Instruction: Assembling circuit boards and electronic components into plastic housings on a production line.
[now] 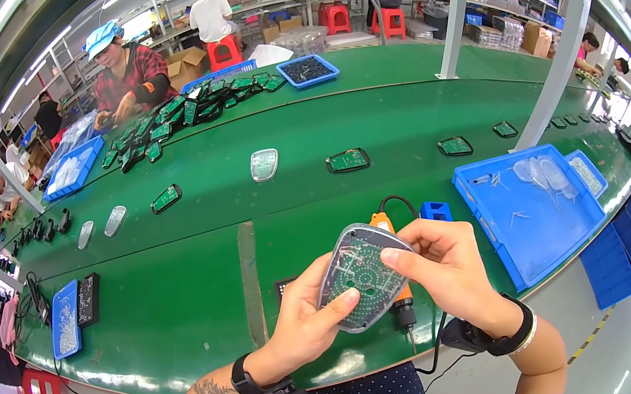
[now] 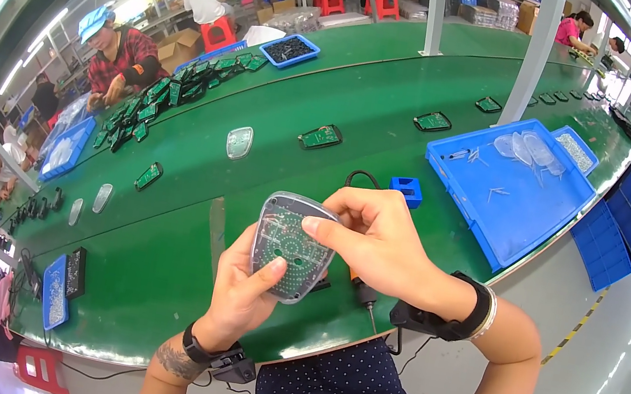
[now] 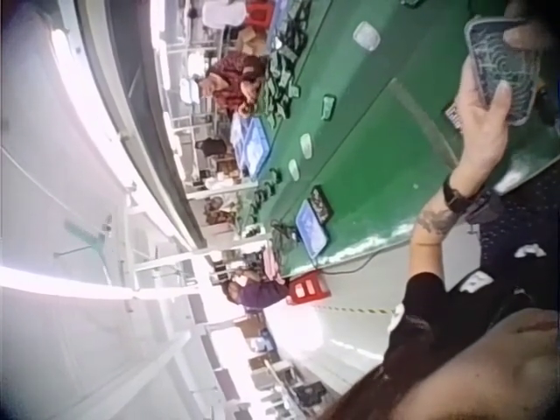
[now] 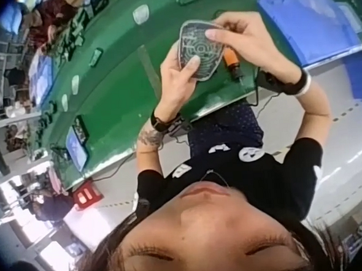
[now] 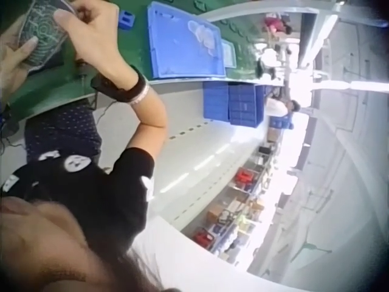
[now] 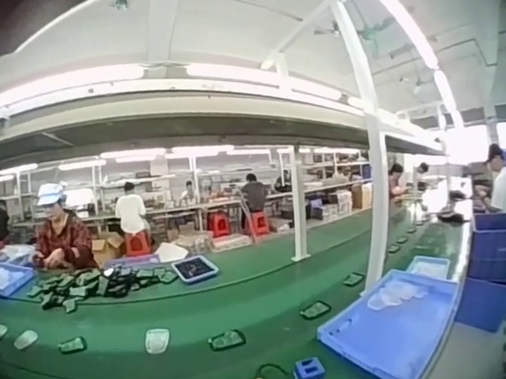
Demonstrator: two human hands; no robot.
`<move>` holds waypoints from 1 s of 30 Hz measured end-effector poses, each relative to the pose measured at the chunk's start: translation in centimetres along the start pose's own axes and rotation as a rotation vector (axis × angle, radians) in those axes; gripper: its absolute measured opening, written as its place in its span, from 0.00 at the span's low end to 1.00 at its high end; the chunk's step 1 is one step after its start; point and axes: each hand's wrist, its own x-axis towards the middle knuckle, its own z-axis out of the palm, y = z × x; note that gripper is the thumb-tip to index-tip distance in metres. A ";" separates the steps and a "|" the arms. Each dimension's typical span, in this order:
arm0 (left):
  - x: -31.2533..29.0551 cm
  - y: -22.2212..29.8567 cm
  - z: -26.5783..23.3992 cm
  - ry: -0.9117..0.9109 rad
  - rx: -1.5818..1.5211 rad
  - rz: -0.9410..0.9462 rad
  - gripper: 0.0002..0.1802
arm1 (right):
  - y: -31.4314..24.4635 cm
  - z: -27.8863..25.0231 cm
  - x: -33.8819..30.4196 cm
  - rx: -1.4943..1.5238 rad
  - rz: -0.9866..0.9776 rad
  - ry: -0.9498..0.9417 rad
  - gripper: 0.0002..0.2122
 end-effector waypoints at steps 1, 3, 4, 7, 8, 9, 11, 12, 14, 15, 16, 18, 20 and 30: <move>-0.2 -0.2 -0.1 0.002 0.024 0.020 0.25 | 0.2 0.0 0.2 0.003 0.001 -0.003 0.10; 0.1 -0.3 -0.7 0.005 0.052 0.040 0.25 | 0.9 -0.2 1.0 -0.026 0.041 -0.089 0.12; 0.7 -0.2 -1.5 0.016 0.131 -0.022 0.24 | 1.2 -0.4 1.4 -0.042 0.059 -0.130 0.14; 3.2 -0.9 -5.8 0.127 0.267 -0.192 0.22 | 3.2 -3.3 2.1 -0.263 0.174 -0.244 0.18; 4.6 -1.5 -8.7 0.216 0.244 -0.236 0.22 | 3.8 -4.9 2.2 -0.380 0.233 -0.295 0.20; 6.1 -1.5 -12.0 0.322 0.338 -0.229 0.22 | 4.0 -6.9 2.3 -0.388 0.236 -0.272 0.20; 9.2 -0.6 -20.0 0.450 0.416 -0.190 0.23 | 3.9 -12.1 2.8 -0.703 0.280 -0.126 0.22; 10.3 0.1 -25.4 0.549 0.717 -0.086 0.26 | 4.1 -14.8 3.2 -0.685 0.351 -0.022 0.22; 8.2 2.5 -41.3 0.639 0.915 -0.068 0.30 | 4.9 -19.9 4.6 -0.676 0.454 0.174 0.21; 7.6 6.1 -48.6 0.952 1.477 0.007 0.36 | 6.1 -21.5 6.4 -0.664 0.463 0.231 0.20; 6.6 8.4 -52.5 0.926 1.808 -0.005 0.36 | 7.8 -24.9 6.7 -0.729 0.475 0.313 0.21; 11.1 3.9 -45.3 0.971 2.212 -0.484 0.33 | 9.8 -33.4 3.4 -0.868 0.569 0.496 0.21; 8.2 5.9 -49.2 0.921 2.124 -0.612 0.31 | 12.2 -37.4 4.0 -0.962 0.746 0.486 0.23; 5.3 10.4 -53.4 0.703 1.756 -0.461 0.25 | 16.8 -39.5 9.5 -1.480 0.702 0.228 0.25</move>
